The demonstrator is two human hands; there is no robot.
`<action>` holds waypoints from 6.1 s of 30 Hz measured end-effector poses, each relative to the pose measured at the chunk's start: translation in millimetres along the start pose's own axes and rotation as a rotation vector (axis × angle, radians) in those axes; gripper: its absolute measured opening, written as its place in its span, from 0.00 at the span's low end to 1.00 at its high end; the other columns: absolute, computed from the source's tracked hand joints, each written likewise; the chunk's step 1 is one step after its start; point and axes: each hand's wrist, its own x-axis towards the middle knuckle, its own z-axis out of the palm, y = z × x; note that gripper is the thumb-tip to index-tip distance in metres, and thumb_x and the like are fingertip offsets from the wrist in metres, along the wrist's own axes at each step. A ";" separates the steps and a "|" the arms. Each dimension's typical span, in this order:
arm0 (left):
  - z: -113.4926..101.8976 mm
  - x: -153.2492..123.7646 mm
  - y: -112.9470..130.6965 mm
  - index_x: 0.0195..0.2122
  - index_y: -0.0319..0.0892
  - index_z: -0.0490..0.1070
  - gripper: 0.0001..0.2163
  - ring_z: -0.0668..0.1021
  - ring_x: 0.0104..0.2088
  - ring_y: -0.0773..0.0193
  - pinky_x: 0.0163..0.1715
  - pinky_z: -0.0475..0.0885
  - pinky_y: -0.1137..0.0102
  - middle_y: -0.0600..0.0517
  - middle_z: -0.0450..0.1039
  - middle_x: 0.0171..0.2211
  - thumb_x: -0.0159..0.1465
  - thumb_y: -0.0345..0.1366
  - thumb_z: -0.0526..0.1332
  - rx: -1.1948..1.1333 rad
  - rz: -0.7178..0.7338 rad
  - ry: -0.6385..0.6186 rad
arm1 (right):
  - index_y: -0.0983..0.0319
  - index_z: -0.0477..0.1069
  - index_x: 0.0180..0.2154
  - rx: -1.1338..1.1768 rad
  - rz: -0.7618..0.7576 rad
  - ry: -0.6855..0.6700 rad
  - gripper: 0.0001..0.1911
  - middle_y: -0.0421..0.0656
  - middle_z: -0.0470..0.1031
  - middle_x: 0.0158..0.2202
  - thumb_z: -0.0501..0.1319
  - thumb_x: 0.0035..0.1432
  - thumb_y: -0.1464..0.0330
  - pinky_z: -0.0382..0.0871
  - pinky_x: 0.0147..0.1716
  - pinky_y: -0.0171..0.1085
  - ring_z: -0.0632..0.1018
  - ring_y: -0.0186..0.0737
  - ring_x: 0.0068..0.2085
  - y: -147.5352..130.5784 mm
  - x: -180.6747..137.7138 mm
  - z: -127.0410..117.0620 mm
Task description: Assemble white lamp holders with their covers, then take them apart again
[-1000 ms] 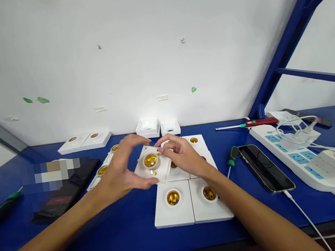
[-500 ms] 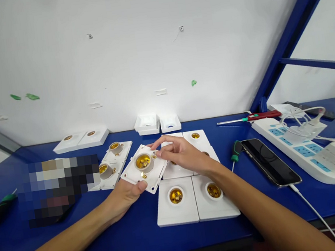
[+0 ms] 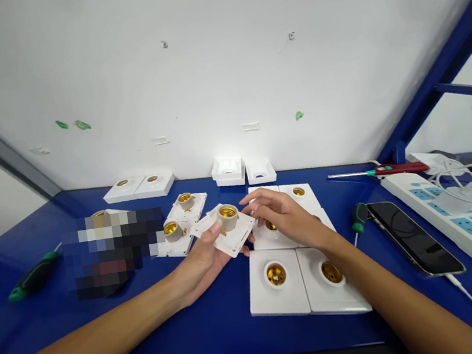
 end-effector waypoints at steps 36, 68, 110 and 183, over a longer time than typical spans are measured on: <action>-5.2 4.5 8.3 0.46 0.37 0.75 0.35 0.75 0.31 0.60 0.33 0.69 0.66 0.42 0.78 0.38 0.69 0.68 0.49 -0.237 -0.078 0.083 | 0.63 0.77 0.44 -1.362 0.112 0.092 0.09 0.52 0.84 0.43 0.59 0.68 0.68 0.68 0.47 0.49 0.82 0.53 0.43 -18.1 70.8 -53.4; -2.9 5.7 2.4 0.57 0.43 0.74 0.31 0.77 0.35 0.59 0.33 0.72 0.67 0.43 0.79 0.44 0.66 0.64 0.60 -0.205 -0.018 -0.072 | 0.58 0.63 0.32 -0.014 0.137 0.122 0.21 0.35 0.61 0.24 0.49 0.75 0.53 0.60 0.26 0.35 0.63 0.32 0.24 -21.9 -4.8 22.1; 0.3 6.2 6.8 0.53 0.42 0.78 0.21 0.76 0.59 0.53 0.58 0.70 0.64 0.45 0.81 0.52 0.71 0.54 0.63 -0.346 -0.021 0.046 | 0.39 0.50 0.73 -0.733 -0.374 -0.038 0.38 0.43 0.59 0.72 0.62 0.69 0.68 0.73 0.62 0.56 0.68 0.50 0.68 -12.4 -17.6 26.3; -5.7 4.0 16.2 0.26 0.42 0.63 0.18 0.63 0.21 0.70 0.30 0.61 0.70 0.57 0.62 0.19 0.70 0.46 0.60 -0.154 -0.139 -0.058 | 0.56 0.72 0.52 -0.966 -0.562 0.288 0.19 0.45 0.78 0.55 0.64 0.64 0.80 0.65 0.53 0.49 0.78 0.48 0.56 -9.4 -7.3 8.2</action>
